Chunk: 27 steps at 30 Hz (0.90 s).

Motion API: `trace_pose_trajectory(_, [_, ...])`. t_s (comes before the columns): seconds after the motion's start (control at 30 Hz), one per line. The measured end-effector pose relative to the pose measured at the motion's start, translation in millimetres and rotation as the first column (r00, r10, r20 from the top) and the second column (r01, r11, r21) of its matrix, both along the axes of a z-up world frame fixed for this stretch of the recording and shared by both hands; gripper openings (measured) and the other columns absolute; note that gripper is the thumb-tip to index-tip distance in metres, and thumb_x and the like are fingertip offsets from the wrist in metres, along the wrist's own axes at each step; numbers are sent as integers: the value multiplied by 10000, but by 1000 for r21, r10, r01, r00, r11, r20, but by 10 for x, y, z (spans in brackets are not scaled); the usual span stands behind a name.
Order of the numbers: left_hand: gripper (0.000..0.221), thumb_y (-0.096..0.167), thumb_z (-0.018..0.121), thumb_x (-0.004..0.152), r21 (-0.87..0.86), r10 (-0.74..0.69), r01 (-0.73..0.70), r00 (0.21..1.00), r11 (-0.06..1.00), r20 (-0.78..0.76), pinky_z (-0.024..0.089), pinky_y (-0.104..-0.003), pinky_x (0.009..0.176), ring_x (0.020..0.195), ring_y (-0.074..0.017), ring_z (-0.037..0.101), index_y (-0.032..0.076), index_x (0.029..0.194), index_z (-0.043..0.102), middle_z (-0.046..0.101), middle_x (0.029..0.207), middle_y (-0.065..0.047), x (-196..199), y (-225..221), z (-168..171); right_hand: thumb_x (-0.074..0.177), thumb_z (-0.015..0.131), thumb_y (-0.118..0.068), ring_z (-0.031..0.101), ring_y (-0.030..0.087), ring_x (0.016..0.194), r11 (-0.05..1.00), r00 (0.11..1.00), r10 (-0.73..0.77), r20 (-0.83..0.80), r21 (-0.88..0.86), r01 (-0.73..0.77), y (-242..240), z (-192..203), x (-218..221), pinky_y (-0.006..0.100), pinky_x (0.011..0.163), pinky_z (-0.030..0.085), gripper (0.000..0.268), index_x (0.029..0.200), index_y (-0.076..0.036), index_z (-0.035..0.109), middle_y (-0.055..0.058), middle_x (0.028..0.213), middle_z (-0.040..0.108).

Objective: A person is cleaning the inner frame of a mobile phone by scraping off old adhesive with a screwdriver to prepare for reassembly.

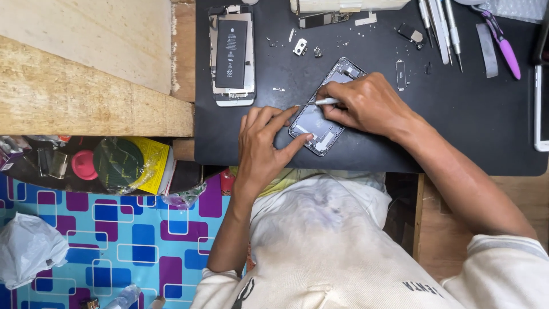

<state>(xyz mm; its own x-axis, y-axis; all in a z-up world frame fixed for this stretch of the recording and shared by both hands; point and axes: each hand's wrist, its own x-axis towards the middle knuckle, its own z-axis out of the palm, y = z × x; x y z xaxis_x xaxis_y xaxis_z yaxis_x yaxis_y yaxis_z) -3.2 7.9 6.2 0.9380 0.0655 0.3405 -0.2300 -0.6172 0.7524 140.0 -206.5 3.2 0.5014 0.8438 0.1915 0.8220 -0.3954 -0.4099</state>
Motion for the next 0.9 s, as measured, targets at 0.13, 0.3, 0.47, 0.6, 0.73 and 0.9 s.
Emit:
trace_pose_trajectory(0.13, [384,172,816,852,14,29,-29,1000,999,-7,416,-401,855,958,-272,608,61,1209,728,661,931,-67,82,-47,-18,1001,674,-280,692,321,604,999,997,53,51,4,-53,10,-55,19,424,589,557,133,1033,-150,671,88,643,671])
trace_pose_trajectory(0.3, [402,95,744,856,-22,86,-86,996,996,-32,401,-407,835,954,-286,625,43,1251,690,682,922,-85,132,-132,16,1039,620,-311,678,342,611,992,986,118,115,27,-122,34,-68,29,447,575,545,185,1005,-130,635,103,661,638])
trace_pose_trajectory(0.47, [367,110,735,852,-9,128,-128,991,992,-33,395,-375,822,898,-237,615,91,1216,691,695,900,-40,161,-165,-25,1067,592,-329,664,312,597,991,982,131,134,18,-135,103,17,13,402,565,540,229,946,-136,603,65,633,599])
trace_pose_trajectory(0.6, [342,108,731,842,-1,161,-161,987,987,-8,391,-373,805,869,-228,615,104,1182,690,694,863,-23,199,-185,-68,1055,607,-319,666,319,606,985,972,164,165,16,-169,135,32,35,417,551,534,221,940,-131,588,79,640,587])
trace_pose_trajectory(0.73, [354,96,738,824,7,188,-189,982,982,19,394,-376,797,853,-230,617,105,1173,682,685,828,-20,259,-236,-117,1066,586,-329,666,313,610,985,970,171,173,5,-175,119,7,37,414,556,537,228,953,-131,589,70,649,587])
trace_pose_trajectory(0.9, [362,90,755,796,38,217,-219,975,975,43,376,-383,752,797,-258,597,92,1148,669,652,766,-30,316,-273,-141,1073,584,-329,685,298,634,989,972,148,183,3,-151,114,-4,9,395,573,549,227,969,-129,608,65,673,615])
